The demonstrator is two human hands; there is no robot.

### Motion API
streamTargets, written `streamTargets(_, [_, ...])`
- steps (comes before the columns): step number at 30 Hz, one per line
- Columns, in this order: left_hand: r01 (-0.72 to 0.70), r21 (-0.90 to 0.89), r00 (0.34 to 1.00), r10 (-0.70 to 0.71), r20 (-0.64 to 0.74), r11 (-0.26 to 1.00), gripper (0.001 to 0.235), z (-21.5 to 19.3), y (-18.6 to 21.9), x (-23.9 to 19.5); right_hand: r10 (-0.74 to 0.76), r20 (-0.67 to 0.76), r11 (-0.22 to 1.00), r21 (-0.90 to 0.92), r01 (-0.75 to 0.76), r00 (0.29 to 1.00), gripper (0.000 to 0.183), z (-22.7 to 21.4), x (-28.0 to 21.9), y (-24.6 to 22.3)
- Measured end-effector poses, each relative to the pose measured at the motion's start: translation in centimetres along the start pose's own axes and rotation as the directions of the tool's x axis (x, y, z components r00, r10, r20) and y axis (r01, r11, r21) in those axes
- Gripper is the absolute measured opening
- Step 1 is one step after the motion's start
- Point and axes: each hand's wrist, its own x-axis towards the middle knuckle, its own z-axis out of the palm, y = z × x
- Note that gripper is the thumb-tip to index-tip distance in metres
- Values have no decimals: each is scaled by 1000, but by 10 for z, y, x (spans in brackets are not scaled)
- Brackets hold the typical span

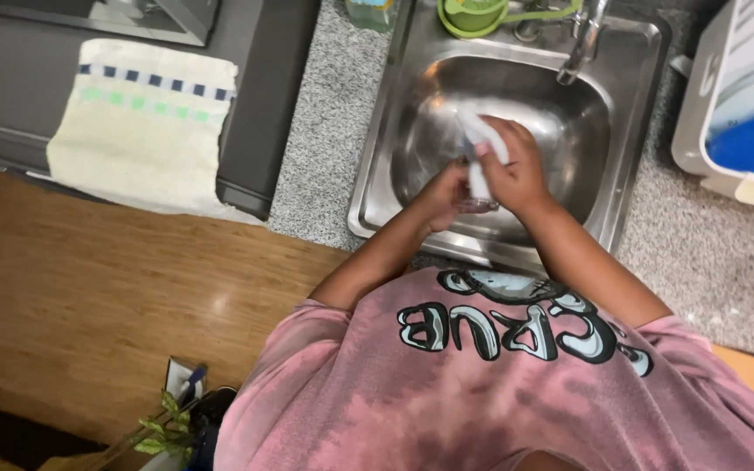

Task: The person dries several clear glasses with a white cloth. They pick up each glass from a dish rack, wipe it thoroughly, and place it back in the rack.

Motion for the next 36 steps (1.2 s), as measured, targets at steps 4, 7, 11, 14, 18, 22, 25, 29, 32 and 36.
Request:
streamTargets(4, [91,-370,993,-112,-37,925,65,-5,-27,1,-175,203,969,-140,205,964,44,-1,-4,-39])
streamTargets(7, [104,-376,992,-124,-29,921,64,7,-26,6,-176,269,950,-207,235,947,43,-3,-12,-41])
streamTargets(11, [92,-400,991,-122,-50,912,62,22,-20,6,-169,239,967,-148,208,956,45,-10,-6,-16])
streamTargets(14, [47,-420,994,-86,-74,906,61,34,-3,10,27,75,993,110,-35,997,35,-25,12,-24])
streamTargets(18, [86,-361,994,-103,-30,929,61,47,-1,3,260,-51,957,144,-251,964,40,-22,-7,28])
streamTargets(22, [5,-459,996,-47,-78,888,60,48,-12,27,-204,91,979,-2,205,975,47,-35,-16,11])
streamTargets(25, [9,-454,995,-51,-81,891,60,52,-17,34,-212,172,976,-16,218,962,44,-46,-25,0])
streamTargets(29, [-2,-432,995,-41,-90,902,62,61,-24,43,-191,182,979,-30,200,965,43,-61,-27,4])
streamTargets(32, [2,-412,995,-42,-89,911,63,59,-22,48,-240,161,962,-91,256,957,39,-67,-31,2])
streamTargets(36, [0,-402,994,-44,-102,916,64,64,-40,49,-279,147,951,-96,294,949,39,-73,-39,3])
